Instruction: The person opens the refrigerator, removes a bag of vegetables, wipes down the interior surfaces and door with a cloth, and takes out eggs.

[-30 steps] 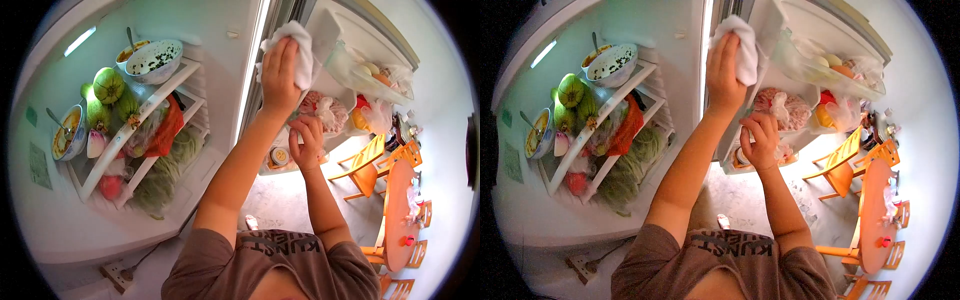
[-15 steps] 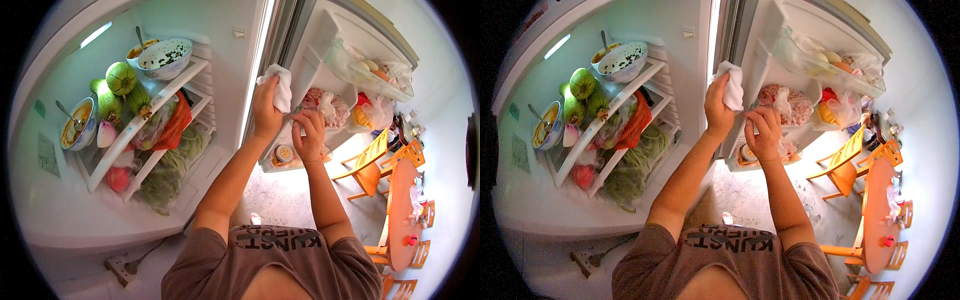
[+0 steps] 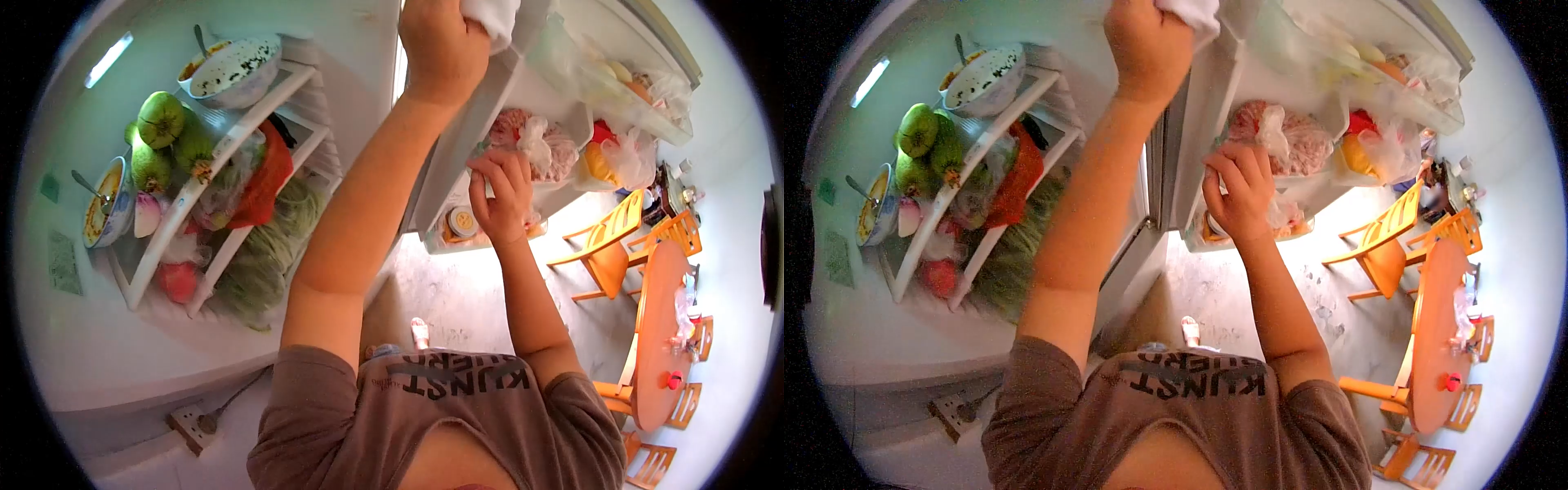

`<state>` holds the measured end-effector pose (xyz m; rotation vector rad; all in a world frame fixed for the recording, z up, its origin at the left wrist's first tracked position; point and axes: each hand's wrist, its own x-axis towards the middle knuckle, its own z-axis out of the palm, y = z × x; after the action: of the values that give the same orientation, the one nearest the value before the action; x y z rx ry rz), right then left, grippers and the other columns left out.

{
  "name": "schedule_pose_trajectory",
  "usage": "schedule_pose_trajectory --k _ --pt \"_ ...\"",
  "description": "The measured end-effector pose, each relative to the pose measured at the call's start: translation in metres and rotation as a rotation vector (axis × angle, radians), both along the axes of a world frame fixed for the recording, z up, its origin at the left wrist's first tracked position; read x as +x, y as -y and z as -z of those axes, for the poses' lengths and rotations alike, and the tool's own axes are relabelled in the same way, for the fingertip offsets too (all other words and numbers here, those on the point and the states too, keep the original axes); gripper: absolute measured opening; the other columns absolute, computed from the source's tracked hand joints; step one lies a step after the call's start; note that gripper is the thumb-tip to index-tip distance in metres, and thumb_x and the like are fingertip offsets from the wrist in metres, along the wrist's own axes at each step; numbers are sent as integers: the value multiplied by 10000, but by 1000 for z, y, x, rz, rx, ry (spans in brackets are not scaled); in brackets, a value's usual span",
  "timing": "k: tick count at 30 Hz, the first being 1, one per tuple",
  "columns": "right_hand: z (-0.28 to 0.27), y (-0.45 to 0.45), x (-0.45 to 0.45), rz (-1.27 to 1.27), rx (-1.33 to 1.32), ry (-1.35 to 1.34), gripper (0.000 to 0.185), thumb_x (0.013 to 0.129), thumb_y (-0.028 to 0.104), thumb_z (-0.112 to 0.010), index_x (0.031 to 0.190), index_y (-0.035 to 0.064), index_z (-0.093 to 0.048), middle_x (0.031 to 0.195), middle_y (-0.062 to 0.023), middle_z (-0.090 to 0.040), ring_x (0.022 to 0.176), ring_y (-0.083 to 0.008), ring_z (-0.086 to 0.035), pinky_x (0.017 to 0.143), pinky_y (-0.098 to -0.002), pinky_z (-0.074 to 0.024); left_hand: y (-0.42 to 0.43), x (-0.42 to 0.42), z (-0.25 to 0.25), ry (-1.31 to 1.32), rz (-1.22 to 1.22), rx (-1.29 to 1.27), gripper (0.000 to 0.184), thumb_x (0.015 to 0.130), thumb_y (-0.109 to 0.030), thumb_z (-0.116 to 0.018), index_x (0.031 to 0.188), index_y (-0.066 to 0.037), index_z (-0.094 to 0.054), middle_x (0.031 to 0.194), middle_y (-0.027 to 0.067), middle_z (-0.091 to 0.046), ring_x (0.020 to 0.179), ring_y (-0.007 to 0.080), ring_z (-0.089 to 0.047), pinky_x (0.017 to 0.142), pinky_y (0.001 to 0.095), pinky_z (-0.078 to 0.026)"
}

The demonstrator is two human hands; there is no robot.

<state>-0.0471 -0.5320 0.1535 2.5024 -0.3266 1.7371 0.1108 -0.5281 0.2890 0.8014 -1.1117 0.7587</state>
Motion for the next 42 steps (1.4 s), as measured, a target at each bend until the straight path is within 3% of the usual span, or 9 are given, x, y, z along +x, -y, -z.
schedule_pose_trajectory --k 7,24,29,32,33,34,38,40,42 --pt "0 0 0 4 -6 -18 198 642 -27 -652 810 77 -642 825 -63 -587 764 -245 -545 654 -328 -445 -6 -1 25 69 -65 10 393 778 -3 -536 1171 -13 -558 1079 190 -618 1003 383 -585 895 428 -451" --pt "0 -2 3 23 -20 -84 187 666 -31 -624 815 77 -655 823 -61 -594 777 -243 -543 700 -337 -428 -26 -19 310 -386 96 535 374 765 36 -529 1118 -61 -605 1119 133 -628 1027 342 -580 899 400 -453" --pt "1 -18 3 -30 56 -42 186 681 -24 -616 841 64 -650 854 -79 -588 804 -261 -546 739 -367 -431 -40 -16 358 -486 196 682 422 775 73 -530 1167 -72 -591 1109 146 -628 1044 313 -596 928 367 -452" --pt "13 -46 31 -367 145 -66 229 699 -50 -604 907 40 -635 874 -99 -579 909 -293 -559 815 -388 -433 -49 -13 341 -489 196 713 376 778 44 -509 1124 -65 -610 1080 145 -643 1036 335 -593 914 387 -461" --pt "15 -53 50 -456 237 -157 223 752 -65 -575 956 9 -627 941 -122 -582 877 -267 -568 802 -368 -458 -59 -7 341 -535 238 915 391 769 50 -519 1136 -50 -604 1102 148 -639 1064 297 -597 925 356 -457" --pt "27 -54 73 -531 519 -229 206 773 -56 -589 963 14 -626 938 -114 -588 853 -239 -588 735 -331 -480 -67 -6 352 -523 224 918 391 769 50 -519 1136 -50 -604 1102 148 -639 1064 297 -597 925 356 -457" --pt "48 -35 186 -472 658 -212 194 820 44 -590 1007 16 -637 981 -148 -598 864 -240 -610 691 -319 -492 -120 -14 386 -1108 534 939 393 794 59 -516 1176 -9 -576 1113 109 -631 1056 178 -582 913 285 -446" --pt "48 -30 234 -463 645 -161 203 827 73 -577 1010 12 -641 989 -158 -598 886 -255 -614 708 -338 -501 -160 -23 372 -1209 440 957 307 882 -101 -520 1174 -20 -567 1085 73 -632 958 179 -602 823 303 -481" --pt "44 -34 264 -180 510 -315 222 815 116 -567 994 15 -651 971 -172 -607 908 -303 -622 736 -412 -514 -189 -28 372 -1359 432 931 314 881 -82 -524 1188 -27 -564 1093 74 -629 957 180 -605 817 303 -491"
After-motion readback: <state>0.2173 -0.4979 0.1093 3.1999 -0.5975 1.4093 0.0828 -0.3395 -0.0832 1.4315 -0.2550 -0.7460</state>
